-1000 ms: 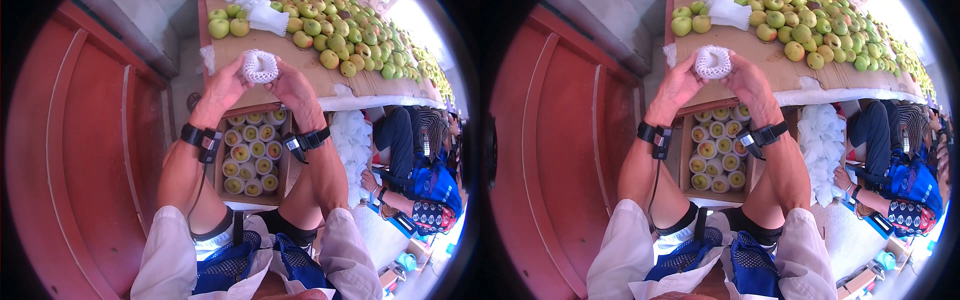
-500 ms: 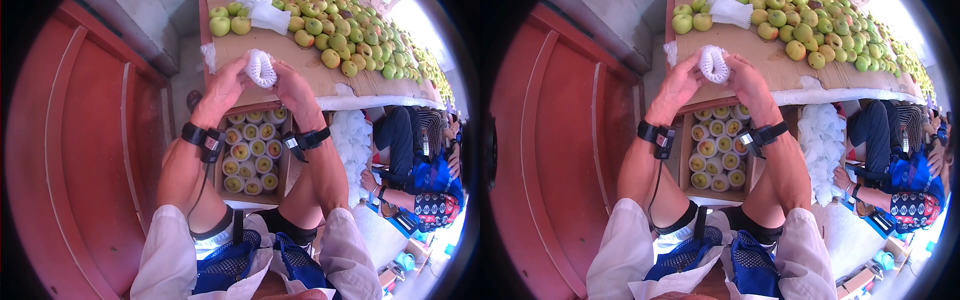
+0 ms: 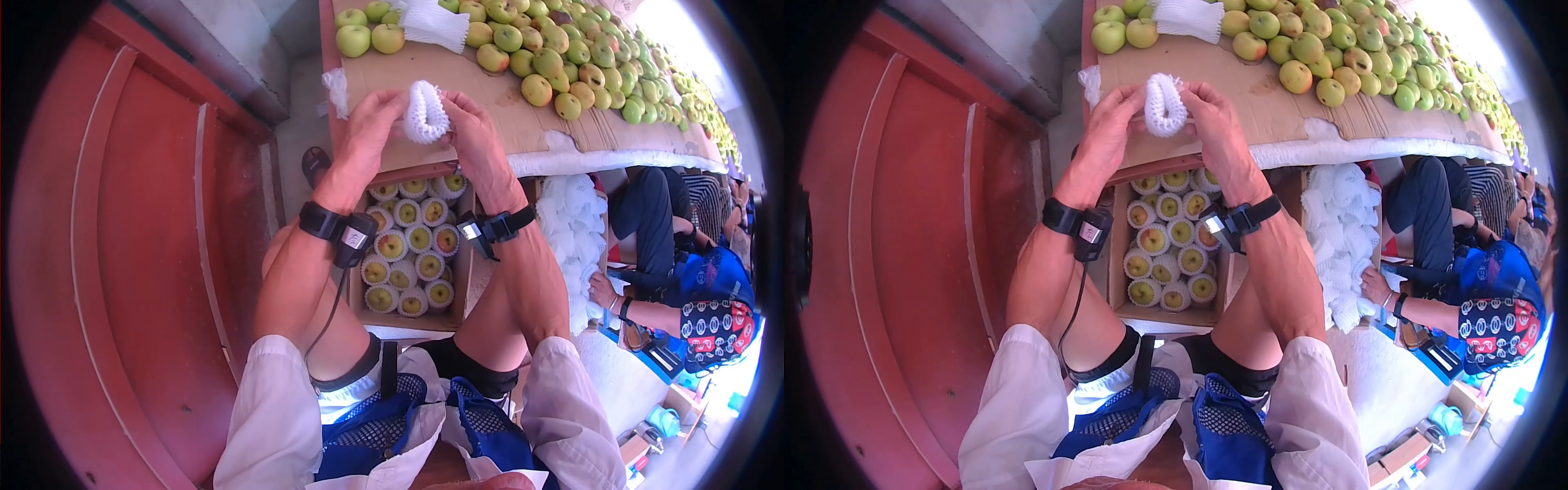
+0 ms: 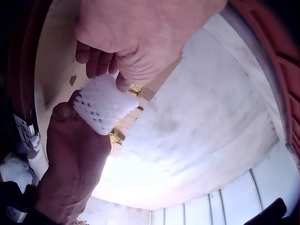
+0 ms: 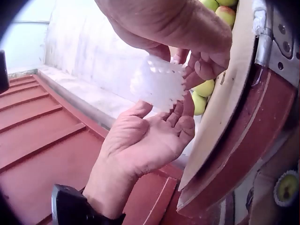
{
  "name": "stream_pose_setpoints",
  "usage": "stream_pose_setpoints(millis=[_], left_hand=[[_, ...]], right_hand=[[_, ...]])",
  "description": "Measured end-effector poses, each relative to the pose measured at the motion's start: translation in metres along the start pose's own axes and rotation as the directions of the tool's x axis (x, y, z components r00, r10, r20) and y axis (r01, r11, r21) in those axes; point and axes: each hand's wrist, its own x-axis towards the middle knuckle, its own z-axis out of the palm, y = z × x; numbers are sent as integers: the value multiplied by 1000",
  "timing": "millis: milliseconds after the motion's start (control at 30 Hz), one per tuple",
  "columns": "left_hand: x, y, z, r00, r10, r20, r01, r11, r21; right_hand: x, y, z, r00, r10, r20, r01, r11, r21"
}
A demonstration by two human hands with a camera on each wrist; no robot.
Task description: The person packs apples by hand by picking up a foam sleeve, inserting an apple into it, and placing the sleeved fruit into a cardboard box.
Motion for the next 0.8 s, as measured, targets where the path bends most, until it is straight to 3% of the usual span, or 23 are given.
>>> stream_pose_setpoints(millis=[133, 233, 333, 433, 533, 633, 733, 800], left_hand=[[-3, -2, 1, 992, 99, -74, -85, 982, 171], [10, -8, -2, 957, 259, -129, -174, 871, 460], [-1, 4, 0, 969, 179, -173, -96, 911, 402], [-4, 9, -4, 984, 130, -119, -82, 935, 345], [-12, 17, 0, 984, 175, -27, -151, 910, 386], [-16, 20, 5, 991, 131, 30, -131, 902, 412], [-11, 13, 0, 993, 105, 45, -114, 910, 399], [-6, 7, -2, 988, 146, 45, -152, 913, 377]], right_hand=[[-4, -4, 3, 999, 5, -49, -4, 1000, 24], [-2, -3, 3, 999, 0, -39, 4, 997, 80], [0, -4, 0, 998, -16, -67, 23, 995, 102], [-1, -7, -2, 989, -114, -91, 114, 994, -5], [-6, -15, 3, 943, -295, -151, 249, 931, -268], [0, -12, 2, 917, -386, -100, 334, 881, -334], [-4, -14, 6, 928, -363, -86, 314, 885, -343], [-10, -20, 10, 953, -297, -59, 291, 952, -98]])
